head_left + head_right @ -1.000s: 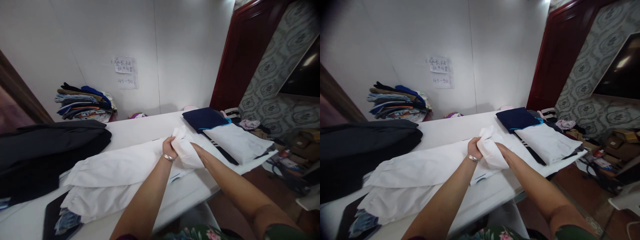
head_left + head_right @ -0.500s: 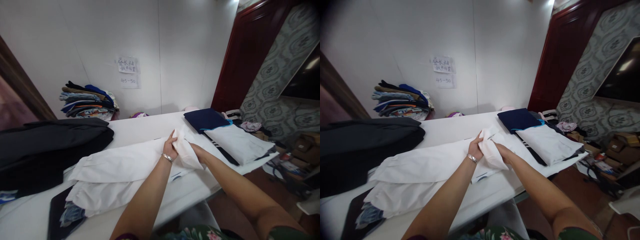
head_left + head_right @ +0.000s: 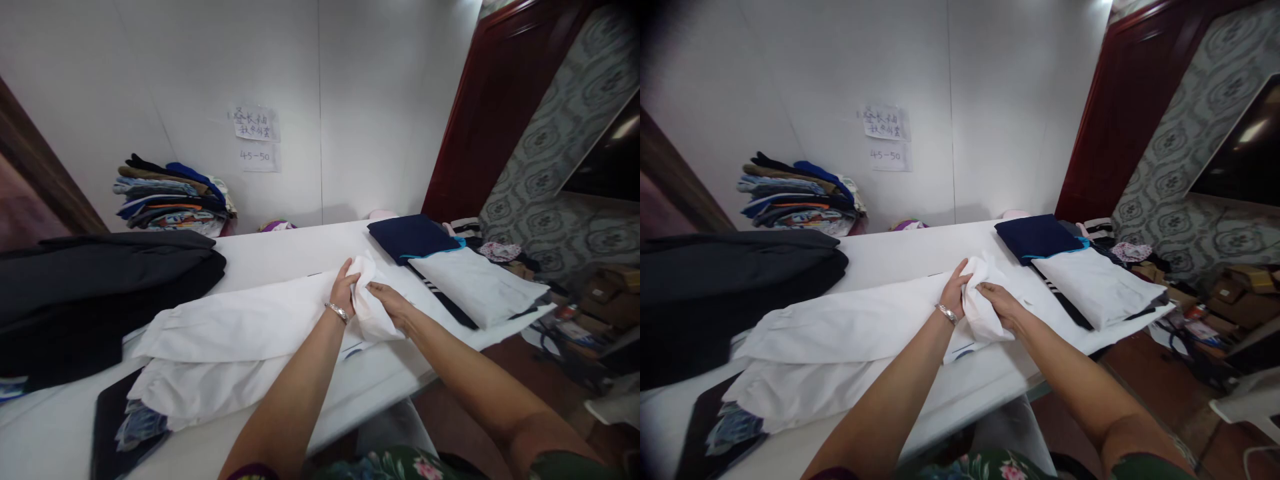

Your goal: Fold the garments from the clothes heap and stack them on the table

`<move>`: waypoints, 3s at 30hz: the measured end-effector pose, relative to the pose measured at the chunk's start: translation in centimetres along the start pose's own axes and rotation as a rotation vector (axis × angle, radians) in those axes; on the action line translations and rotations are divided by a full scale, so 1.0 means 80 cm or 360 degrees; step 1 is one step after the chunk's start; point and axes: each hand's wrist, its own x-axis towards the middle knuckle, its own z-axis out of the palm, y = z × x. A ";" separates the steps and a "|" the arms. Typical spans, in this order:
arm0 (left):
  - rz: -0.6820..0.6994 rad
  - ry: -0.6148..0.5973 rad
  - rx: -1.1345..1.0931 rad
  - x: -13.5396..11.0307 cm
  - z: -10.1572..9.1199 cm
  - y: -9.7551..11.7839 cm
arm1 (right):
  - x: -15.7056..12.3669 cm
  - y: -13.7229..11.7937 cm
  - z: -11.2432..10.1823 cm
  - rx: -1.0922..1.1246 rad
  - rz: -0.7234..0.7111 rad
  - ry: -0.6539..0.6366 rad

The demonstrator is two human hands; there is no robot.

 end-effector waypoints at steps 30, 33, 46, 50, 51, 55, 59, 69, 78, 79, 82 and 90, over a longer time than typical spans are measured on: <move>-0.0302 -0.0271 0.0343 -0.052 -0.002 0.002 | -0.033 -0.053 0.008 -0.1530 -0.0983 -0.0154; -0.0190 0.0067 0.0454 -0.046 -0.017 0.011 | -0.051 -0.028 0.010 -0.1845 -0.1201 -0.0220; -0.0016 0.0436 0.0639 -0.013 -0.023 0.023 | -0.087 0.046 -0.042 -0.2588 -0.1292 0.0434; 0.0109 0.0318 0.0569 0.000 -0.005 0.040 | -0.082 0.035 -0.044 -0.2430 -0.1553 0.0503; 0.0150 0.0312 0.0563 0.003 -0.002 0.047 | -0.080 0.031 -0.040 -0.2370 -0.1626 0.0554; 0.0356 0.0506 0.0584 0.019 -0.012 0.077 | -0.068 0.027 -0.013 -0.2308 -0.1714 0.0404; 0.0297 0.0673 0.0536 0.022 -0.049 0.100 | -0.065 0.042 -0.013 -0.2462 -0.1548 0.0001; 0.0145 0.0456 0.0448 0.006 -0.044 0.117 | -0.039 0.016 -0.088 -0.2815 -0.1160 0.0520; -0.0019 0.0526 0.1147 -0.040 -0.118 0.113 | -0.063 0.042 -0.073 -0.2761 -0.0705 -0.0144; -0.0087 0.0576 0.1182 -0.045 -0.131 0.107 | -0.067 0.040 -0.071 -0.2678 -0.0658 -0.0198; -0.0153 0.0592 0.1254 -0.053 -0.159 0.091 | -0.074 0.022 -0.067 -0.2285 -0.0564 -0.0363; 0.0407 0.0235 0.1651 -0.064 -0.157 0.083 | 0.019 -0.047 -0.046 -0.1683 -0.1069 0.0109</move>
